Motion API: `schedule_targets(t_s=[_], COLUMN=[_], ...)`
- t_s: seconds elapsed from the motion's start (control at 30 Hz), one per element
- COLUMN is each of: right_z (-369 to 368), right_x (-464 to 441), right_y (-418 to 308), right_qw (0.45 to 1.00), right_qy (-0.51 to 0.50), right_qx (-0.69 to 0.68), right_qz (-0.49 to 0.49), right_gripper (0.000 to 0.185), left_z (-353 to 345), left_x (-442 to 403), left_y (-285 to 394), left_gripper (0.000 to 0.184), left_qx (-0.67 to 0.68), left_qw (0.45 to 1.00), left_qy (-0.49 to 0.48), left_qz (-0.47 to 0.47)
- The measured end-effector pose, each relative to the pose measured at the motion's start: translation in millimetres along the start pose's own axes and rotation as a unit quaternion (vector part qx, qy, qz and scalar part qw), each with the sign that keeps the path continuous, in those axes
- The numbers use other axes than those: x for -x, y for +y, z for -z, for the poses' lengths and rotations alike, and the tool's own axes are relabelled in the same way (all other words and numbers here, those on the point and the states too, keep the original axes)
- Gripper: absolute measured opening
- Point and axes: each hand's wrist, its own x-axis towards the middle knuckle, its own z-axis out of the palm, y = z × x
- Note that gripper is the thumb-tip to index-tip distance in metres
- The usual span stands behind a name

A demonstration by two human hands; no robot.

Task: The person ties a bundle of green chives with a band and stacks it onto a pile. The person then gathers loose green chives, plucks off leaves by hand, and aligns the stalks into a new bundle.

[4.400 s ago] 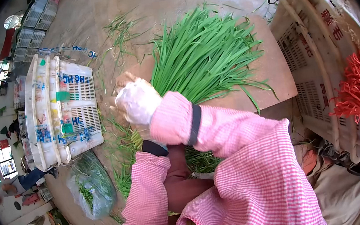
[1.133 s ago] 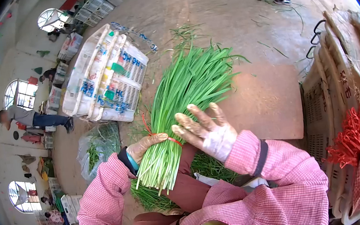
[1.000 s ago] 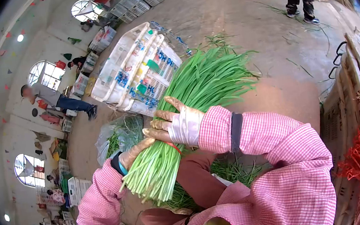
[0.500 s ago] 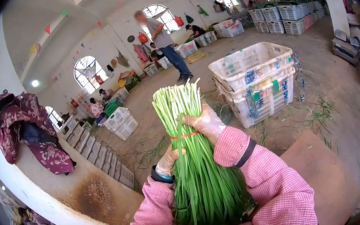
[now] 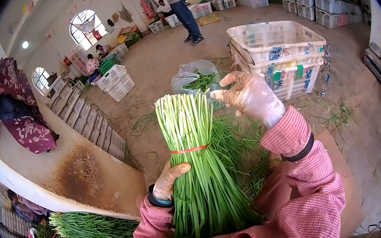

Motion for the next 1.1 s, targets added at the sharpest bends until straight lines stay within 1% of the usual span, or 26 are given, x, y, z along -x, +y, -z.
schedule_targets(t_s=[0.03,0.07,0.1,0.13,0.17,0.2,0.27,0.3,0.33,0.4,0.43,0.5,0.57,0.6,0.67,0.7,0.77,0.8,0.83,0.9,0.93,0.97,1.0,1.03,1.07,1.1], right_z=[-13.1,-24.2,-32.4,-33.1,-31.4,-28.8,-19.0,-12.7,-11.9,-13.3,-19.5,-44.2,-47.3,-46.9,-48.9,-48.8,-47.3,-49.4,-49.5,-48.9,-48.4,-46.4,-39.1,-25.4,-5.0,18.2], right_x=[15.6,25.6,30.7,35.1,37.7,37.8,35.8,16.5,19.5,16.9,15.9,17.2,7.8,0.9,-9.3,-14.0,-21.2,-22.6,-23.4,-28.1,-40.3,-56.2,-73.7,-102.8,-125.4,-154.9], right_y=[0.8,7.6,13.0,16.6,20.4,23.1,29.3,36.8,44.0,34.5,26.3,34.7,33.7,32.9,32.7,30.4,29.2,33.8,35.5,36.4,40.6,43.8,42.4,44.9,44.8,48.0], right_qw=[0.993,0.975,0.954,0.949,0.939,0.937,0.961,0.962,0.962,0.938,0.914,0.852,0.756,0.756,0.663,0.667,0.628,0.598,0.602,0.478,0.508,0.461,0.467,0.507,0.593,0.655], right_qy=[-0.096,-0.151,-0.201,-0.227,-0.254,-0.260,-0.190,0.000,-0.004,0.001,0.002,-0.098,-0.123,-0.128,-0.185,-0.190,-0.275,-0.266,-0.270,-0.188,-0.164,-0.108,-0.076,-0.105,-0.070,-0.021], right_qx=[0.027,0.145,0.218,0.190,0.163,0.163,0.176,0.271,0.272,0.279,0.274,0.395,0.513,0.511,0.555,0.551,0.596,0.615,0.614,0.651,0.609,0.646,0.681,0.668,0.623,0.674], right_qz=[-0.058,-0.070,-0.051,-0.106,-0.163,-0.168,-0.093,0.021,0.013,0.206,0.300,0.330,0.388,0.389,0.467,0.465,0.417,0.440,0.433,0.558,0.587,0.598,0.559,0.534,0.506,0.341], right_gripper=[0.062,0.060,0.041,0.030,0.020,0.020,0.012,0.018,0.018,0.020,0.023,0.018,0.018,0.018,0.016,0.016,0.011,0.011,0.011,0.011,0.011,0.010,0.011,0.013,0.010,0.008], left_z=[-0.8,3.6,4.5,3.9,3.7,4.3,17.7,20.5,19.8,13.8,12.6,22.9,20.7,22.3,26.3,28.2,31.5,33.4,34.8,37.8,33.8,34.3,36.0,38.7,49.4,50.8], left_x=[-0.1,-2.7,-2.0,-1.7,-1.5,-1.7,-4.4,-5.8,-6.0,-10.9,-12.4,-17.0,-18.0,-20.7,-21.7,-24.1,-31.2,-33.9,-37.4,-45.3,-45.2,-46.8,-48.6,-50.7,-52.9,-52.6], left_y=[-1.8,-4.5,-5.8,-4.3,-4.4,-4.7,-9.4,-11.0,-12.9,-13.0,-13.2,-21.6,-20.0,-19.9,-21.7,-22.5,-25.3,-27.5,-29.3,-31.4,-27.0,-26.8,-26.3,-24.9,-28.7,-28.4], left_gripper=[0.055,0.052,0.052,0.052,0.052,0.052,0.055,0.058,0.055,0.051,0.048,0.045,0.045,0.045,0.048,0.048,0.050,0.050,0.052,0.055,0.057,0.057,0.058,0.059,0.060,0.060], left_qx=[0.008,-0.012,-0.007,-0.015,-0.021,0.015,-0.016,-0.050,-0.055,-0.051,-0.053,0.056,0.040,0.044,0.023,0.027,0.008,0.012,0.007,-0.007,0.019,0.022,0.020,0.016,-0.001,0.001], left_qw=[1.000,1.000,1.000,0.999,0.999,0.999,0.999,0.997,0.997,0.997,0.996,0.995,0.996,0.996,0.996,0.995,0.997,0.996,0.996,0.997,0.995,0.994,0.996,0.997,0.998,0.997], left_qy=[0.007,0.021,0.026,0.037,0.048,0.041,0.049,0.051,0.052,0.058,0.070,0.069,0.069,0.073,0.079,0.084,0.054,0.057,0.056,0.051,0.046,0.044,0.031,0.018,0.025,0.025], left_qz=[0.005,0.005,0.008,0.003,-0.002,0.005,0.006,0.005,0.003,-0.009,-0.020,0.053,0.036,0.034,0.044,0.047,0.056,0.065,0.064,0.061,0.087,0.093,0.081,0.067,0.064,0.067])
